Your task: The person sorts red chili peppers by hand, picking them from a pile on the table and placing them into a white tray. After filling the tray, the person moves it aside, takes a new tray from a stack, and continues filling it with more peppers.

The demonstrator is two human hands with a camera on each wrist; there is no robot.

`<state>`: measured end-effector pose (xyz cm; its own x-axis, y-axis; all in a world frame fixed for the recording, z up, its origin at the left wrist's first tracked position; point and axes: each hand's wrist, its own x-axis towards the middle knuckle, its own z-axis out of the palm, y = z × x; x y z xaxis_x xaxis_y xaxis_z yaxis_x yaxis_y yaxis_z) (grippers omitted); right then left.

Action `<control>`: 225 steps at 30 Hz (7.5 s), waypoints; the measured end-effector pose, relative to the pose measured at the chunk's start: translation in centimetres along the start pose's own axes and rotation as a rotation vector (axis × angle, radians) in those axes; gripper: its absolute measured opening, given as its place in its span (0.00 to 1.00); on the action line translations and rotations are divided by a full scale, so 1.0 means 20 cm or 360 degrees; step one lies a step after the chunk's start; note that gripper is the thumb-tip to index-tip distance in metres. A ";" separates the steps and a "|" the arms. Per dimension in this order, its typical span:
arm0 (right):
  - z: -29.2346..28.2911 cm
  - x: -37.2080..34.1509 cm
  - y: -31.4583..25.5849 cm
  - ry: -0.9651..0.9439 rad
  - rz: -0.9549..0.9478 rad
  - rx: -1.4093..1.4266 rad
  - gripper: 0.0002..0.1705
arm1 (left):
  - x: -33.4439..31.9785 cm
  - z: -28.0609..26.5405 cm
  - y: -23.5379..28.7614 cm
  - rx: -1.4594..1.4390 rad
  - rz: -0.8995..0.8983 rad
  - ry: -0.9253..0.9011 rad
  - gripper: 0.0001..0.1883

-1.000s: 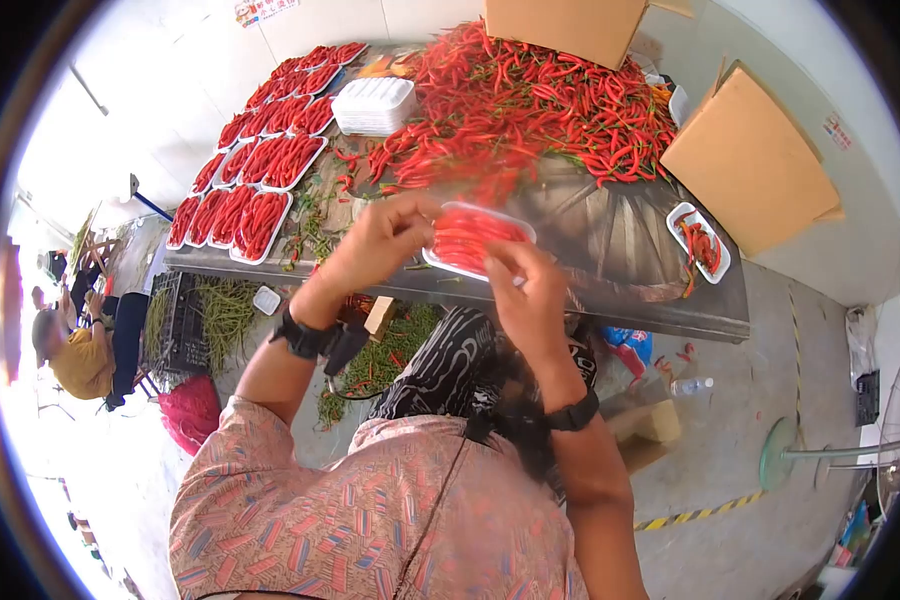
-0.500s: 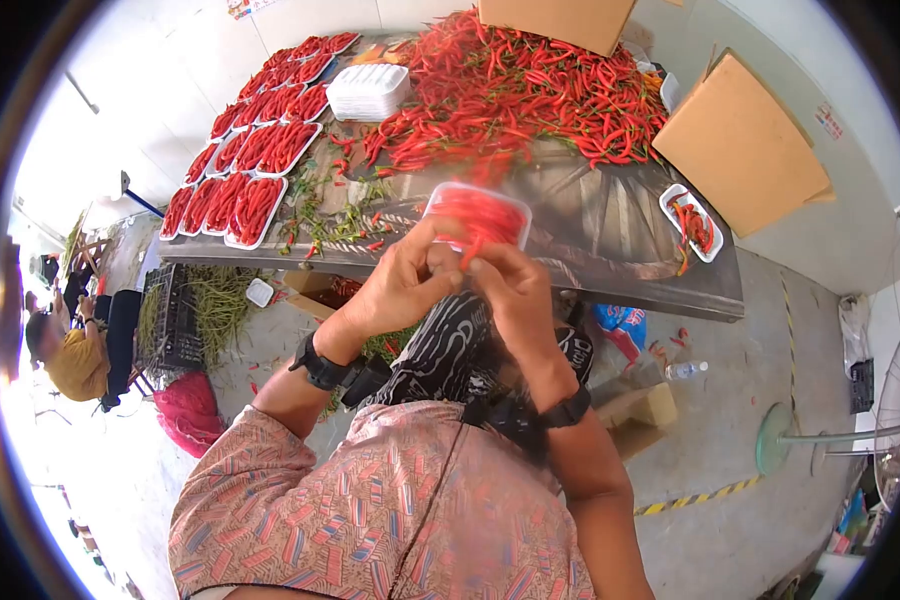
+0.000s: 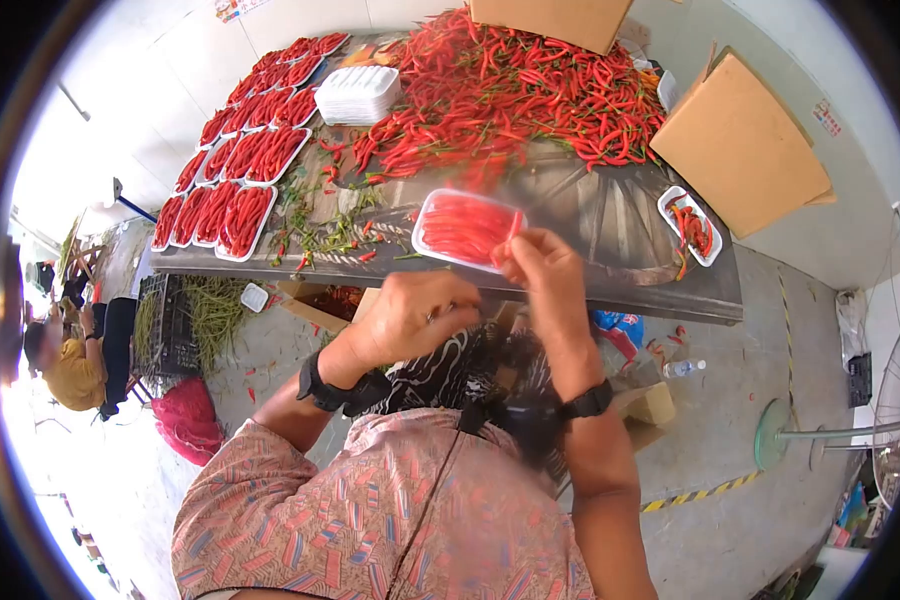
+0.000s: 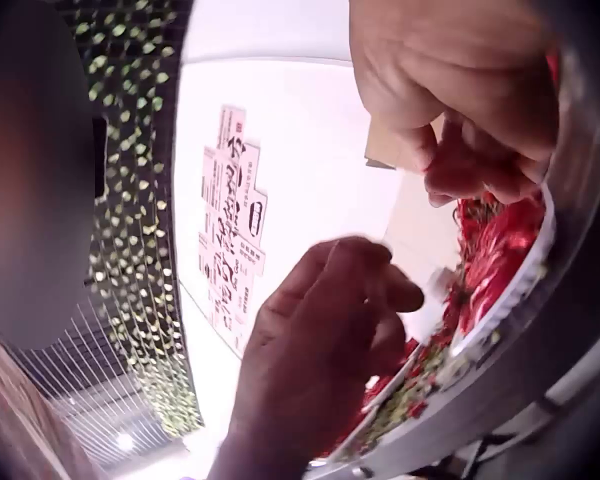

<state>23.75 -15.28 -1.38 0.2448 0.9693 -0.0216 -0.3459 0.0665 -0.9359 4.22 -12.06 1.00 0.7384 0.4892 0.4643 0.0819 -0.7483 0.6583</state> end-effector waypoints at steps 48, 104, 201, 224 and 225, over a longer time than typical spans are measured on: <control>-0.10 0.46 0.03 -0.0315 -0.0820 -0.1663 0.10 | 0.22 -0.08 -0.35 0.0578 -0.0215 0.0330 0.14; -0.03 -0.14 0.07 0.0134 -0.0656 -0.1502 0.07 | 0.33 -0.45 -0.77 0.1286 -0.1070 -0.0111 0.11; 0.16 -0.19 0.12 -0.0179 -0.0194 -0.0809 0.06 | -0.22 0.01 -0.07 -0.0259 -0.0489 0.0425 0.04; 0.16 0.97 -1.54 0.1137 -0.1595 -0.2242 0.22 | -0.02 -0.07 -0.42 0.0770 -0.0121 0.0976 0.08; 0.14 0.90 -1.42 0.0987 -0.1697 -0.2134 0.20 | -0.02 -0.07 -0.43 0.0764 -0.0146 0.0964 0.08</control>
<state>35.43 0.99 25.90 0.2205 0.4056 0.8871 0.9691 0.0122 -0.2465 2.21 -5.20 -4.08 0.2314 0.6146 0.7541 0.5081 -0.7374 0.4451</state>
